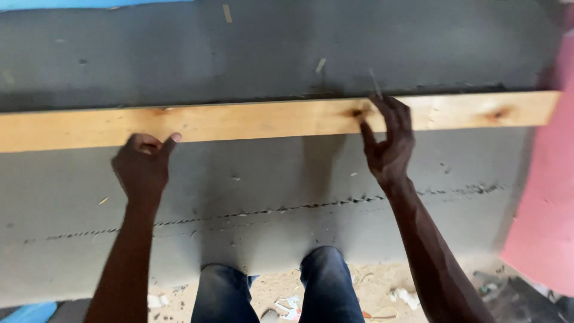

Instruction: The person uses a tape measure and a nail to mark measurements on a large gray foam sheet. They then use a wooden plank as a straightedge to draw a long line across the foam with the nail.

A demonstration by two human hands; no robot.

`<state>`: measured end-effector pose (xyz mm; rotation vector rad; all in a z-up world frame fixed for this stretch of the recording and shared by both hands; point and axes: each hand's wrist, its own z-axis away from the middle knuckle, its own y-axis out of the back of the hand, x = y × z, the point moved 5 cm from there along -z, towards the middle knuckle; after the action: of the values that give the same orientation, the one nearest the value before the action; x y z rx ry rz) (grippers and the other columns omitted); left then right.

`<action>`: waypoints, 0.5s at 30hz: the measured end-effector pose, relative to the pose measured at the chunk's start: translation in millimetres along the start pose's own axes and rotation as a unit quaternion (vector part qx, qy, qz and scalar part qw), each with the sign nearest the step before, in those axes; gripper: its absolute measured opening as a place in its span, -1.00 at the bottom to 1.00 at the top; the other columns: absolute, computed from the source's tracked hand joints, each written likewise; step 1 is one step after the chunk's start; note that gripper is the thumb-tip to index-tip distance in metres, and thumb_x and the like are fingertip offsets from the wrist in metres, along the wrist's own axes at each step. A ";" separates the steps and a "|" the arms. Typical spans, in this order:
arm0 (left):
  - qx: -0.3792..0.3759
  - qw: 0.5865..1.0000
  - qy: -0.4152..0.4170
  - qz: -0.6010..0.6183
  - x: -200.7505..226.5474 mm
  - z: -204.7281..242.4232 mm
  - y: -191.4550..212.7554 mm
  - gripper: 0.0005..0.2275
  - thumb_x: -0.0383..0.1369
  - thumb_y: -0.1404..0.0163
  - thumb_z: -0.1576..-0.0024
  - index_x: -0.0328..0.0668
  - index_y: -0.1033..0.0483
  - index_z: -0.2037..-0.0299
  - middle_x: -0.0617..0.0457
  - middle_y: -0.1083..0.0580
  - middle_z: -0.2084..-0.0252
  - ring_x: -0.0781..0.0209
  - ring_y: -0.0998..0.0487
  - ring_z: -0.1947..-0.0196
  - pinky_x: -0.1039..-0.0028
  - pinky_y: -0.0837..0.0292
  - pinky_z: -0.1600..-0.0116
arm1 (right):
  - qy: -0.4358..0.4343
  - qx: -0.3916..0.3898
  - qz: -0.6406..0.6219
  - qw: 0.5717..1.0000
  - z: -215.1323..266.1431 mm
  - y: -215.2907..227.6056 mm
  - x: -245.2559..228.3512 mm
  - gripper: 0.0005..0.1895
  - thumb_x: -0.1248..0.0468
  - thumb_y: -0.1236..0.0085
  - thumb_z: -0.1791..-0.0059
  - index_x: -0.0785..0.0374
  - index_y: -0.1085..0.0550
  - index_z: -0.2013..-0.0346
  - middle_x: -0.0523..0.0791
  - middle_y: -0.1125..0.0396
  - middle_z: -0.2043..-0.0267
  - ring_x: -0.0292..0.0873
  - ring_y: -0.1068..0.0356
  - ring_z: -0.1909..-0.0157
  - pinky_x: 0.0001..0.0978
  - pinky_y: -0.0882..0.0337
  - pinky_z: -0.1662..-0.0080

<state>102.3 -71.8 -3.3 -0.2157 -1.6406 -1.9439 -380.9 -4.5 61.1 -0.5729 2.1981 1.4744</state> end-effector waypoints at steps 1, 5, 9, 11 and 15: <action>0.009 1.000 0.008 -0.005 -11.8 -11.3 13.1 -0.61 0.00 -0.46 -0.14 -0.07 -0.57 0.32 -0.02 -0.53 0.46 0.03 -0.60 0.46 0.27 -0.50 0.34 | 0.006 -0.003 -0.011 1.000 -3.5 -13.0 -2.1 -0.52 0.38 -0.42 0.03 0.30 -0.53 -0.18 -0.01 -0.42 -0.08 0.16 -0.40 -0.18 -0.03 -0.41 -0.17; 0.029 0.991 -0.054 -0.115 -40.2 -54.1 35.9 -0.43 0.04 -0.48 -0.08 -0.33 -0.46 0.29 -0.29 -0.52 0.37 -0.25 -0.62 0.33 0.08 -0.52 0.22 | -0.003 0.087 -0.004 0.996 -26.3 -46.7 -23.0 -0.90 0.26 -0.16 -0.16 0.16 -0.53 0.04 -0.21 -0.29 0.25 -0.13 -0.29 0.23 -0.28 -0.44 0.10; 0.006 0.991 -0.088 -0.098 -54.5 -72.5 26.7 -0.28 0.16 -0.41 0.02 -0.54 -0.43 0.32 -0.46 -0.51 0.38 -0.43 -0.62 0.31 0.01 -0.52 0.21 | 0.017 0.103 -0.061 0.993 -52.4 -95.3 -70.9 -0.82 0.38 0.13 -0.20 0.20 -0.46 -0.01 -0.13 -0.23 0.22 -0.06 -0.25 0.30 -0.26 -0.45 0.17; 0.008 0.995 -0.055 -0.082 -50.3 -68.6 28.7 -0.29 0.18 -0.42 0.07 -0.48 -0.42 0.31 -0.40 -0.51 0.39 -0.41 -0.63 0.31 0.02 -0.52 0.18 | 0.026 0.094 -0.042 0.994 -46.2 -116.7 -73.6 -0.80 0.33 0.15 -0.19 0.20 -0.46 -0.01 -0.11 -0.26 0.19 -0.04 -0.28 0.25 -0.22 -0.41 0.11; -0.020 1.000 0.014 -0.006 -35.5 -62.9 36.7 -0.22 0.25 -0.38 0.13 -0.48 -0.42 0.25 -0.44 -0.50 0.31 -0.46 -0.62 0.23 -0.05 -0.50 0.16 | 0.027 0.087 0.069 0.993 -41.1 -132.6 -67.4 -0.70 0.17 0.30 -0.26 0.23 -0.41 0.02 -0.02 -0.26 0.17 0.12 -0.32 0.18 -0.05 -0.35 0.02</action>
<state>165.6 -122.5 -3.5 -0.1932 -1.5893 -1.9817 -256.8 -82.4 13.0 -0.4139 2.4205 1.3286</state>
